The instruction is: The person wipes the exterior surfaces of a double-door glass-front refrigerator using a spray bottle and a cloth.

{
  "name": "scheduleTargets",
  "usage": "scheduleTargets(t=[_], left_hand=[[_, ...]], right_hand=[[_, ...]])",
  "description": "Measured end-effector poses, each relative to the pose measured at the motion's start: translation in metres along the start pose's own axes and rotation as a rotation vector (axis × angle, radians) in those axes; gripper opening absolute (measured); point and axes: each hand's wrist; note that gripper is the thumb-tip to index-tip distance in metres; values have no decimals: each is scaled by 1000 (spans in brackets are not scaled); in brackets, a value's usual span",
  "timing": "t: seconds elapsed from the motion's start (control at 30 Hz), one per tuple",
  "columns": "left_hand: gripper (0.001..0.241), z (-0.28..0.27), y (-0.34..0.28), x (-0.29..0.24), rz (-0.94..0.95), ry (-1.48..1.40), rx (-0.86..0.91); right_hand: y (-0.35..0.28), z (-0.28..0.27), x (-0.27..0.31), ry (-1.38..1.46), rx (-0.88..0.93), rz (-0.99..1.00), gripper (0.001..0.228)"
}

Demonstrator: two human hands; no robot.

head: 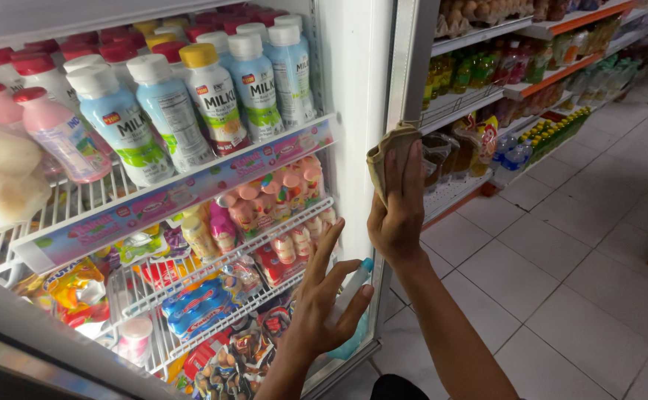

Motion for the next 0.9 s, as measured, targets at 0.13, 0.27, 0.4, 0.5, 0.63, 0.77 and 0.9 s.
scheduleTargets(t=[0.13, 0.27, 0.4, 0.5, 0.63, 0.77, 0.9], left_hand=[[29, -2, -12, 5, -60, -66, 15], [30, -9, -31, 7, -55, -73, 0], [34, -29, -50, 2, -71, -27, -16], [34, -47, -61, -5, -176, -42, -36], [32, -71, -77, -14, -119, 75, -107], [29, -104, -102, -24, -144, 160, -154], [29, -138, -134, -35, -147, 258, -233]], right_hand=[[-18, 7, 8, 90, 5, 70, 52], [-28, 6, 28, 272, 8, 139, 51], [-35, 9, 56, 262, 5, 149, 51], [-42, 15, 85, 373, 4, 161, 49], [-52, 22, 124, 335, 45, 137, 50], [-64, 32, 168, 361, 102, 54, 53], [-69, 39, 217, 403, 157, -43, 53]])
Point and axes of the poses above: each hand's wrist, its own y-axis towards the middle knuckle, its own z-axis out of the palm, x = y × z, and after that the axes turned 3 degrees about z, right-handed
